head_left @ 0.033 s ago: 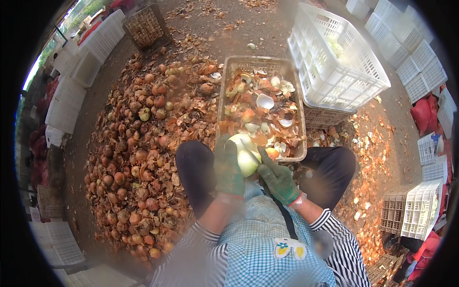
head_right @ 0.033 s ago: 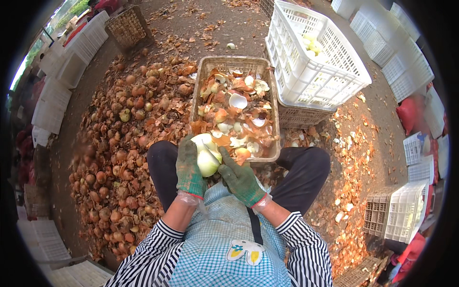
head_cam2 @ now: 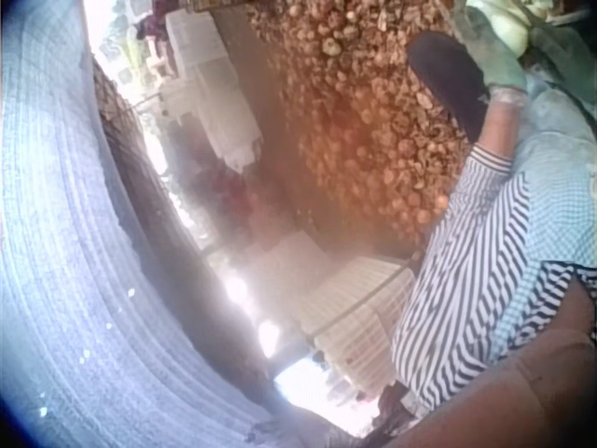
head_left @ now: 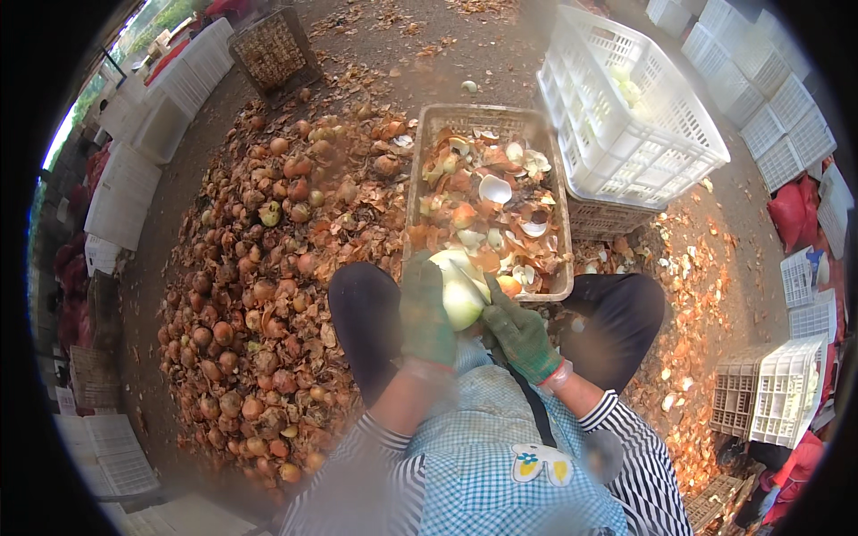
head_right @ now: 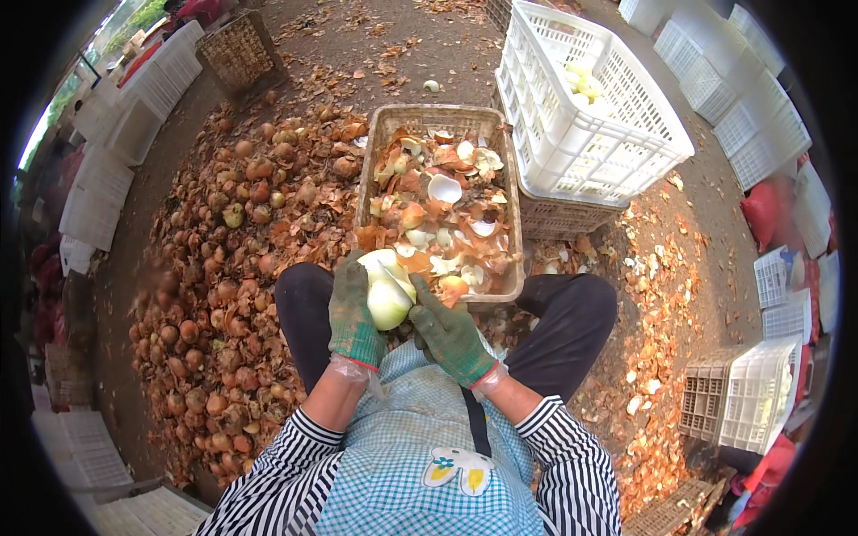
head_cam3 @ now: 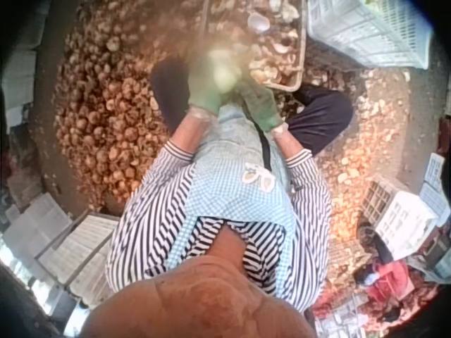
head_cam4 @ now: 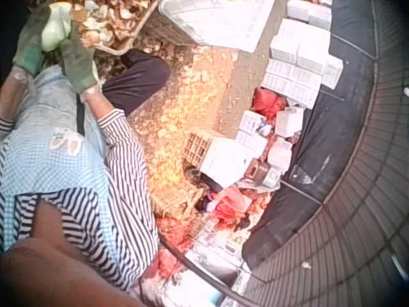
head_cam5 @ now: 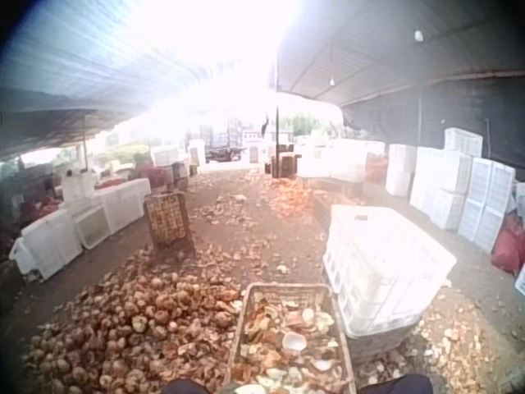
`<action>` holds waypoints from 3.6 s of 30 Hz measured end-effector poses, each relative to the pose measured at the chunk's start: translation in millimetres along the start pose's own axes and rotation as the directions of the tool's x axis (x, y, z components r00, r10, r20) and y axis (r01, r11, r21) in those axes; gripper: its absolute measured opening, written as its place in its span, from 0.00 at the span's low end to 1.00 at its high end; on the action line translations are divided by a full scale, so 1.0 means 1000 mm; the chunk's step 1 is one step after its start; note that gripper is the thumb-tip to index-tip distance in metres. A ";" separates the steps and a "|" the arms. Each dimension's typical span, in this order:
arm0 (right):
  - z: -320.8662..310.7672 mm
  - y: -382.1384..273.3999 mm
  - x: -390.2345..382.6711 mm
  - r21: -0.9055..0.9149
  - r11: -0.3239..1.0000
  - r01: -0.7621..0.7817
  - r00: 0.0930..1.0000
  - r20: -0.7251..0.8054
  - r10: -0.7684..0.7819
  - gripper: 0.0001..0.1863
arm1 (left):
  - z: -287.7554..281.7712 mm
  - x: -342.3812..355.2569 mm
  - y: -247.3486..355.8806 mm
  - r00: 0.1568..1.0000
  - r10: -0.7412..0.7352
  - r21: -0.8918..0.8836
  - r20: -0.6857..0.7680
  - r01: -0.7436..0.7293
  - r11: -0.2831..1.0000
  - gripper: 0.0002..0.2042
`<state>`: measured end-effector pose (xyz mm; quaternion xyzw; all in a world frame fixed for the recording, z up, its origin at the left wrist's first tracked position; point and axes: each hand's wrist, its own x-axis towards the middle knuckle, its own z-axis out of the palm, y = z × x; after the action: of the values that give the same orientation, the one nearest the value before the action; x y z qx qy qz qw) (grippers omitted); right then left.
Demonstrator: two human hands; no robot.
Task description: The person sits on the ground and peels onions one by one using a small knife, removing the outer skin and placing the peeled onions into a white crate. Onion skins are discarded into a nearby tray.
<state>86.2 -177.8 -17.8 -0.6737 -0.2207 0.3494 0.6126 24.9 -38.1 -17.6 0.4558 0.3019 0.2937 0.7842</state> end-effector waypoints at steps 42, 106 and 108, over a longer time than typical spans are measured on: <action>-0.046 0.004 0.022 -0.107 0.959 -0.263 0.961 -0.116 0.250 0.35 | -0.040 -0.008 -0.009 0.850 -0.361 -0.440 0.383 0.512 0.738 0.34; -0.001 0.014 -0.032 -0.237 0.971 -0.008 0.987 -0.157 -0.031 0.26 | -0.032 -0.023 0.020 0.732 0.259 0.629 0.630 -0.676 0.384 0.43; -0.013 0.020 -0.018 -0.128 0.973 -0.194 0.956 -0.245 0.159 0.23 | -0.031 -0.023 0.027 0.763 0.256 0.605 0.593 -0.633 0.484 0.41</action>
<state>81.3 -202.1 -33.9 -0.7715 -0.1118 0.3035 0.5479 -18.1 -27.6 -0.9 0.8634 0.0865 0.2240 0.4437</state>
